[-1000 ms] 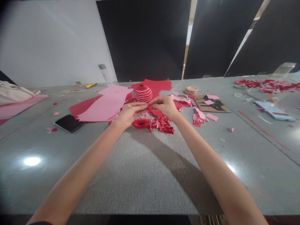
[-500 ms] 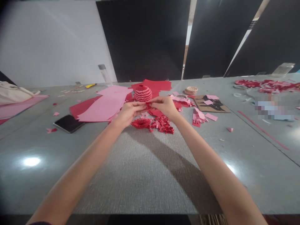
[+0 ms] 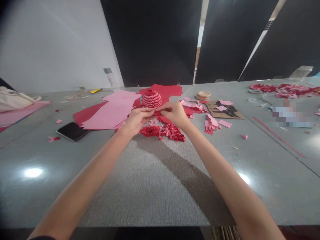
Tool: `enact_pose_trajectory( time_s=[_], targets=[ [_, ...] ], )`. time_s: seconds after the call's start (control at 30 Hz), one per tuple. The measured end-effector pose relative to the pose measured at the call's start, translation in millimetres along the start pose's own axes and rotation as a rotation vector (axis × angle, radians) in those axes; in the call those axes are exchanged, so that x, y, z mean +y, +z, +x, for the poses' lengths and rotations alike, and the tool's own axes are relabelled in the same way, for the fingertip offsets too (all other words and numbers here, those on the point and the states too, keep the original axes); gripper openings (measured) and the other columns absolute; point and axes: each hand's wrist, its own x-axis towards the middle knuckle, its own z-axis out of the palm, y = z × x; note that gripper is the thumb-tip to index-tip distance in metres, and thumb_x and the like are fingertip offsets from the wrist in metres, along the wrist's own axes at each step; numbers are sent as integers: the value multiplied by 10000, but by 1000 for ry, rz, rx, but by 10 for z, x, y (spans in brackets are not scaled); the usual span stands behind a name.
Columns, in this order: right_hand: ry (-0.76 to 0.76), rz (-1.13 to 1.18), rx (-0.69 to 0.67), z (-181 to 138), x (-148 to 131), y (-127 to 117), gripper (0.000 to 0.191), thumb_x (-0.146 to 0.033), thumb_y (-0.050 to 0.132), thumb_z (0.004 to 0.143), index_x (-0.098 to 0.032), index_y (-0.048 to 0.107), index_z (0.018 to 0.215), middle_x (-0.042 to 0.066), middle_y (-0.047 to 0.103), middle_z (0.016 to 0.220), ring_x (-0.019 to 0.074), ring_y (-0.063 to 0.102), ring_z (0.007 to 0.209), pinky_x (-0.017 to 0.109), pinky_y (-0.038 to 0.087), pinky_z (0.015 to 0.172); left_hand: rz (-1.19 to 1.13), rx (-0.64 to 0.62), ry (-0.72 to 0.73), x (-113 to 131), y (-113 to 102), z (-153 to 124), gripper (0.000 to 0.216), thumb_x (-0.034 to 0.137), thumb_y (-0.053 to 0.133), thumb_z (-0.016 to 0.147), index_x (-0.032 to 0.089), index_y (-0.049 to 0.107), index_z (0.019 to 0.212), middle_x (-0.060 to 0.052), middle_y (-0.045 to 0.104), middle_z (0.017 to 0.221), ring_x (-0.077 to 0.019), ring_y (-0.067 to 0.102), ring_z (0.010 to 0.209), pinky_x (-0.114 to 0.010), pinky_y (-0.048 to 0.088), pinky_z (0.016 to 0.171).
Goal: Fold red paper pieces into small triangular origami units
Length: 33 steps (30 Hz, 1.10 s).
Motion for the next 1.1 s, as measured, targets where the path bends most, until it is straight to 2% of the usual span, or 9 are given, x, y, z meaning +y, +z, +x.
enact_pose_trajectory(
  time_s=[0.13, 0.23, 0.33, 0.47, 0.6, 0.8, 0.97, 1.1],
  targets=[
    [-5, -32, 12, -6, -7, -9, 162, -151, 630, 697, -205, 776, 741, 57, 742, 808, 189, 663, 736, 353, 538, 732, 42, -36, 36, -38, -9, 5, 92, 147, 735, 698, 174, 765, 780, -63, 751, 828, -212, 706, 879, -390, 524, 934],
    [38, -30, -23, -12, 0, 4, 147, -168, 615, 726, -183, 758, 756, 59, 733, 798, 184, 658, 749, 339, 525, 734, 174, 4, 92, -75, -17, 2, 185, 125, 763, 644, 198, 765, 814, -50, 754, 836, -208, 702, 848, -386, 531, 892],
    [59, -11, -43, -10, 33, 34, 145, -273, 658, 771, -157, 738, 805, 65, 719, 783, 171, 645, 728, 321, 513, 704, 354, 53, 192, -90, -26, 7, 181, 126, 761, 634, 198, 760, 800, -47, 754, 806, -209, 700, 806, -376, 542, 837],
    [44, -53, -38, 8, 91, 51, 292, -442, 750, 724, -166, 745, 817, 71, 726, 789, 179, 638, 711, 332, 510, 688, 483, 68, 272, -95, -42, 34, 174, 163, 767, 645, 191, 754, 816, -49, 749, 775, -210, 700, 763, -359, 548, 780],
    [22, -88, -6, 27, 118, 46, 281, -451, 730, 742, -173, 751, 777, 66, 737, 778, 183, 645, 708, 343, 510, 703, 446, 71, 246, -90, -40, 27, 184, 217, 791, 645, 181, 753, 822, -52, 746, 788, -204, 699, 760, -356, 556, 779],
    [47, -53, 3, 31, 151, 90, 275, -432, 725, 749, -159, 738, 775, 73, 731, 769, 176, 644, 692, 330, 512, 684, 275, 33, 74, -50, -22, -61, 96, 227, 776, 693, 155, 753, 752, -59, 743, 755, -179, 706, 693, -359, 568, 804],
    [44, -94, -37, 21, 113, 110, 319, -472, 697, 778, -155, 729, 782, 75, 724, 777, 167, 621, 683, 320, 480, 668, 422, 58, 126, -27, -76, -86, 93, 253, 766, 688, 162, 754, 700, -67, 733, 714, -194, 697, 688, -328, 546, 732],
    [76, -112, -47, 12, 5, 113, 359, -498, 672, 796, -150, 718, 721, 59, 685, 689, 145, 578, 620, 293, 430, 594, 619, 69, 210, 40, -65, -134, 131, 285, 727, 722, 172, 739, 657, -58, 712, 650, -191, 669, 663, -306, 505, 674]
  ],
)
